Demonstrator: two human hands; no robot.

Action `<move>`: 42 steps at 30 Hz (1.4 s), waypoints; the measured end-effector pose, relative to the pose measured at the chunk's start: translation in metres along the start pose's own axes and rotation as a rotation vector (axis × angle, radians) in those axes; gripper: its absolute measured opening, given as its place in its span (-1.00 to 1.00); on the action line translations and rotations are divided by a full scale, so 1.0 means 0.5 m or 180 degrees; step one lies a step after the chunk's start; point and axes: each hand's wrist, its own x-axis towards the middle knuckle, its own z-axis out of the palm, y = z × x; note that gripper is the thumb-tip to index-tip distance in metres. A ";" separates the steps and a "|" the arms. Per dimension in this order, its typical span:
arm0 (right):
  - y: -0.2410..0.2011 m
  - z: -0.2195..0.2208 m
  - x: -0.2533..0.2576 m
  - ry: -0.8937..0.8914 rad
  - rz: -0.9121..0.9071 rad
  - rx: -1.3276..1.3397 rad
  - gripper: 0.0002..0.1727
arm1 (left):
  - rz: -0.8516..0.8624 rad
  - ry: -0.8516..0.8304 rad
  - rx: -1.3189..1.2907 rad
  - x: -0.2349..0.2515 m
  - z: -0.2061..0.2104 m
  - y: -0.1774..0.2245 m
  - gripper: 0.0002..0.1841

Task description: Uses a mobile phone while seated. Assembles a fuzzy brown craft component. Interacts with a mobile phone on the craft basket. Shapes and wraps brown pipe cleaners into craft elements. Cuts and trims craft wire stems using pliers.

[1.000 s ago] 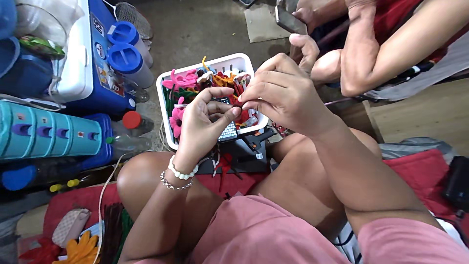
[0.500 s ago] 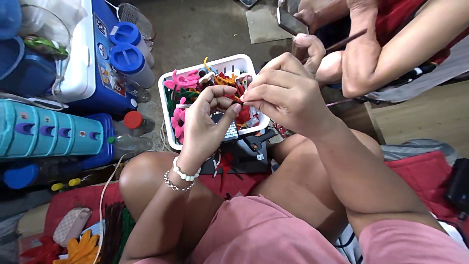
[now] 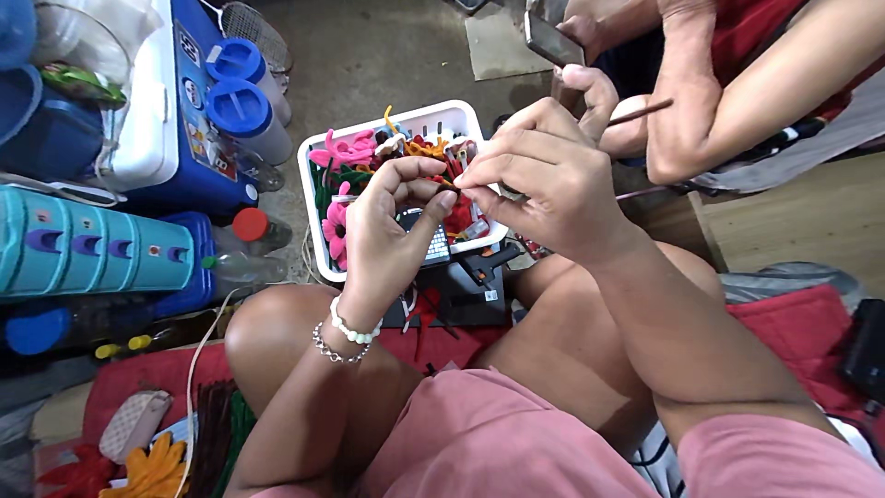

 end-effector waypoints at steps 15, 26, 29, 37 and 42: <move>-0.011 0.008 0.001 0.0349 0.0097 -0.0111 -0.93 | 0.0085 0.0333 -0.0303 -0.009 0.017 -0.003 -0.70; -0.035 0.045 -0.008 0.0745 0.0332 -0.0041 -0.97 | 0.0315 0.0751 -0.0059 -0.014 0.035 -0.009 -0.73; -0.046 0.051 -0.009 0.0790 0.0480 0.0169 -0.94 | 0.0371 0.0925 -0.0068 -0.014 0.037 -0.009 -0.73; -0.081 0.090 -0.024 0.0682 0.0810 0.0624 -0.70 | 0.0257 0.1394 -0.0114 -0.015 0.037 -0.009 -0.68; -0.093 0.105 -0.025 0.0465 0.1080 0.1190 -0.57 | -0.0110 0.1534 -0.0610 -0.017 0.041 -0.010 -0.61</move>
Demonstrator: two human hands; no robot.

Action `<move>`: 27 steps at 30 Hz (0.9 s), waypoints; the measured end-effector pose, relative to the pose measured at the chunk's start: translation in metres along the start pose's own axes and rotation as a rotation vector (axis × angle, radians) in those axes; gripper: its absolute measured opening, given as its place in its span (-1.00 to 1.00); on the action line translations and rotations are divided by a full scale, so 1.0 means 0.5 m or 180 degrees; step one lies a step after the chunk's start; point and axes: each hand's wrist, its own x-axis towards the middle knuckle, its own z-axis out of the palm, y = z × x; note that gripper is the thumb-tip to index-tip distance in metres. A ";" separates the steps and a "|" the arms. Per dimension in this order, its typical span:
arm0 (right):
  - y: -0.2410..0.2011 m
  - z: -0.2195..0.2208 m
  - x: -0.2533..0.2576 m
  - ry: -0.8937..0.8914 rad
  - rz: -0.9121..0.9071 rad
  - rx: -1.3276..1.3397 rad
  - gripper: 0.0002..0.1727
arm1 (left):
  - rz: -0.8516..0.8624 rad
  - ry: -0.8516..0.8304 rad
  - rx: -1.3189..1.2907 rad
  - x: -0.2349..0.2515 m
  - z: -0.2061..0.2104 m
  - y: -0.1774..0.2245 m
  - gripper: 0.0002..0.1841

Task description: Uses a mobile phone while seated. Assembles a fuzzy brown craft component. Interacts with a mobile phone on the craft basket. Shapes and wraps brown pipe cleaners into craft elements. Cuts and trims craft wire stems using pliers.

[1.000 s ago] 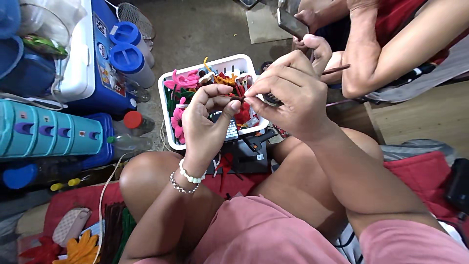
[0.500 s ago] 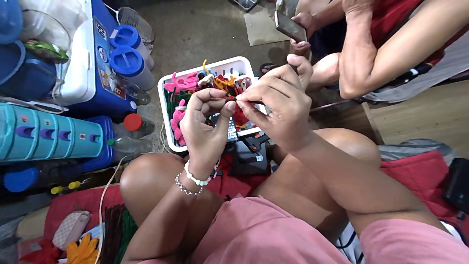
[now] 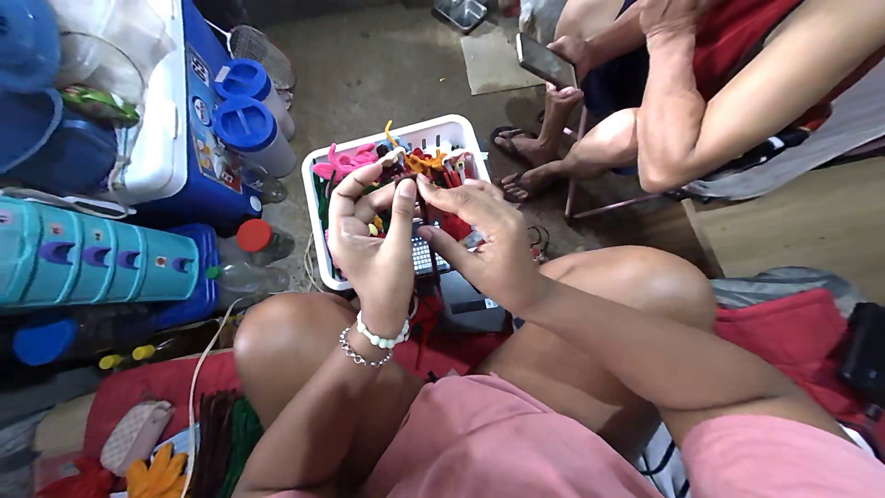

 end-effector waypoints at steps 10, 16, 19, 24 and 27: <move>0.013 -0.016 0.013 0.0178 0.0326 0.0497 -0.66 | -0.0278 -0.0378 -0.0275 0.001 -0.002 0.001 -0.67; 0.017 -0.050 0.032 0.0278 0.0302 0.0533 -0.77 | -0.0191 -0.0780 -0.0312 0.022 -0.022 0.009 -0.68; 0.017 -0.058 0.036 0.0248 0.0293 0.0523 -0.78 | 0.0121 -0.0937 0.0102 0.038 -0.037 0.009 -0.73; 0.015 -0.063 0.038 0.0109 0.0344 0.0490 -0.80 | -0.0033 -0.0936 0.0042 0.035 -0.038 0.011 -0.84; 0.014 -0.065 0.038 0.0132 0.0345 0.0525 -0.81 | -0.0157 -0.1031 -0.0072 0.032 -0.034 0.012 -0.87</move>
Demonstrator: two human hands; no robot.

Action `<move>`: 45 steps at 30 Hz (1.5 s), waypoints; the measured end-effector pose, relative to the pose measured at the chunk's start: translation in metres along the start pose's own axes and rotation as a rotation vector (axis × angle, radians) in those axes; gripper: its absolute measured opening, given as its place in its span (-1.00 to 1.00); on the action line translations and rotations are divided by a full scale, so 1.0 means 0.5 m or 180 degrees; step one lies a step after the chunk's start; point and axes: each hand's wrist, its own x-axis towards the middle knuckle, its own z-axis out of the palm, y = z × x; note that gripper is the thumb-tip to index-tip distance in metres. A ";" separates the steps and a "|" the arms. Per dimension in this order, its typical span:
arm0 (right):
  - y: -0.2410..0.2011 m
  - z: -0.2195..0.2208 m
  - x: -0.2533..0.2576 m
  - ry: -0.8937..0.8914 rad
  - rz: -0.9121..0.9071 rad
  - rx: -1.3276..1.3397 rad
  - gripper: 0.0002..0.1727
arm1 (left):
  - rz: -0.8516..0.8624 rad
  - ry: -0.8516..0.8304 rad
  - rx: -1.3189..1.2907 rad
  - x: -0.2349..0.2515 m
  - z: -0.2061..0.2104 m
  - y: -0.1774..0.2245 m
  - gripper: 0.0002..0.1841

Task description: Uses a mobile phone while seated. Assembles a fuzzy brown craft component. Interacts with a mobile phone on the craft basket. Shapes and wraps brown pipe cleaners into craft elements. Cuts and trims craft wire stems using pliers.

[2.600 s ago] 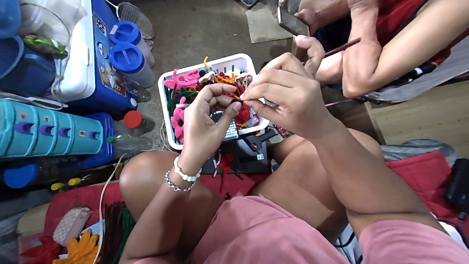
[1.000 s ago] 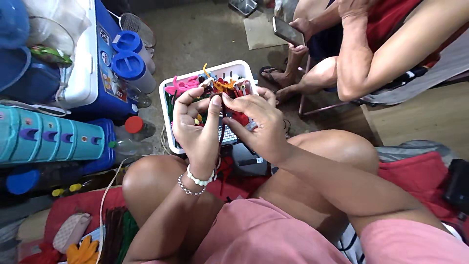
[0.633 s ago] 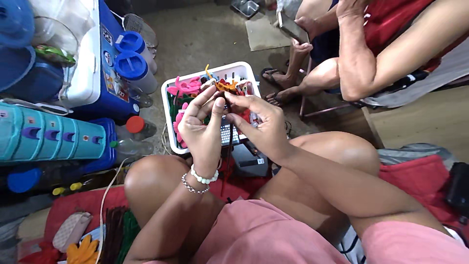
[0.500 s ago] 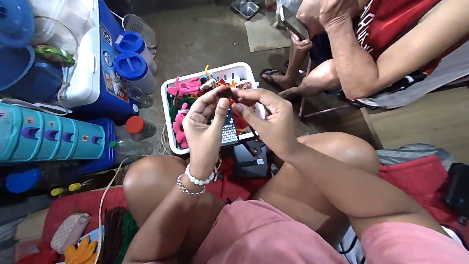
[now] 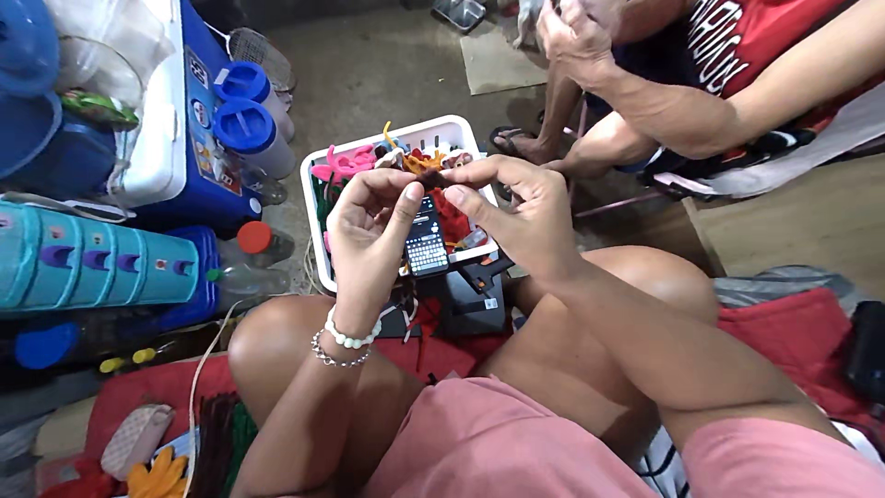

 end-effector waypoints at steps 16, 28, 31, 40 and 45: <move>-0.003 -0.010 0.005 -0.0205 -0.0125 -0.0078 -0.88 | -0.0265 -0.0442 0.0163 0.005 -0.014 0.011 -0.83; 0.001 -0.009 0.008 -0.0179 -0.0830 -0.1020 -0.91 | -0.0883 -0.0250 -0.0358 -0.004 -0.004 0.010 -0.87; 0.001 -0.011 0.009 -0.0270 -0.0788 -0.1046 -0.90 | -0.0928 -0.0228 -0.0442 -0.005 -0.003 0.008 -0.87; 0.001 -0.016 0.013 -0.0337 -0.0755 -0.1017 -0.90 | -0.0906 -0.0224 -0.0461 -0.005 -0.001 0.008 -0.88; 0.001 -0.019 0.014 -0.0374 -0.0760 -0.0970 -0.90 | -0.0865 -0.0253 -0.0417 -0.005 -0.002 0.009 -0.88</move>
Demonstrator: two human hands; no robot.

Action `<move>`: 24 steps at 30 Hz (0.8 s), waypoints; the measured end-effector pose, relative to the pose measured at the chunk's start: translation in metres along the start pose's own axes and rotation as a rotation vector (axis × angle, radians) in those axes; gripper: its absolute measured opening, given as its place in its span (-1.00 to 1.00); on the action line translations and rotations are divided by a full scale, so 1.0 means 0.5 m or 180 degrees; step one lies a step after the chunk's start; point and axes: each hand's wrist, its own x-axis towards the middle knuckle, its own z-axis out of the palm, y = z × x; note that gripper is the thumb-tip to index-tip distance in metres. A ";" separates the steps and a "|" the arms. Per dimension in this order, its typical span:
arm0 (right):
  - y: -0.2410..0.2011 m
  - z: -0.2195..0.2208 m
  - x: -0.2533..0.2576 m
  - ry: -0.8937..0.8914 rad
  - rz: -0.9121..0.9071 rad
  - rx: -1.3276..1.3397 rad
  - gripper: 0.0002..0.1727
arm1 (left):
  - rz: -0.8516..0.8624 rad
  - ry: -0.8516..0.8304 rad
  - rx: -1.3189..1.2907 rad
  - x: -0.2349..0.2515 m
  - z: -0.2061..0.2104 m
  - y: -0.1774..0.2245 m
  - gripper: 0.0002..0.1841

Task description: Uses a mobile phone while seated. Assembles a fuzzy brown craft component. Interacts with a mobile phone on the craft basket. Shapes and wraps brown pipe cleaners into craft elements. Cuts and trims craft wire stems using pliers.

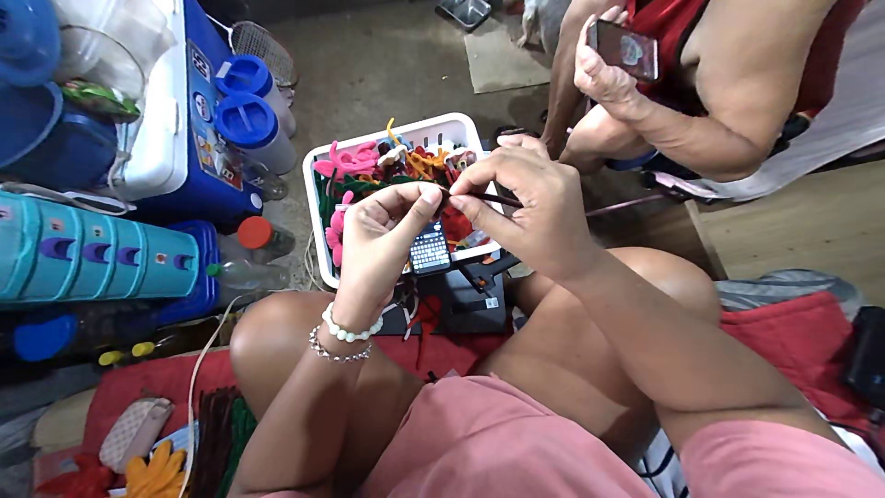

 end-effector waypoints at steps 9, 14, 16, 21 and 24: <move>0.006 -0.004 0.000 -0.0264 -0.0099 -0.0019 -0.90 | 0.0110 -0.0087 0.0343 -0.001 -0.006 0.001 -0.89; 0.016 -0.004 -0.001 -0.0436 -0.0203 -0.0096 -0.90 | 0.0563 -0.0147 0.0970 0.009 -0.016 -0.003 -0.91; 0.020 -0.005 0.000 -0.0433 -0.0215 -0.0184 -0.90 | 0.0661 -0.0138 0.1065 0.012 -0.014 -0.005 -0.90; 0.010 -0.004 0.005 -0.0037 0.0136 -0.0157 -0.91 | 0.0069 -0.0041 0.0188 0.008 0.005 -0.007 -0.61; 0.011 -0.003 0.004 -0.0054 0.0156 -0.0108 -0.91 | -0.0062 0.0075 -0.0143 0.008 0.012 -0.014 -0.61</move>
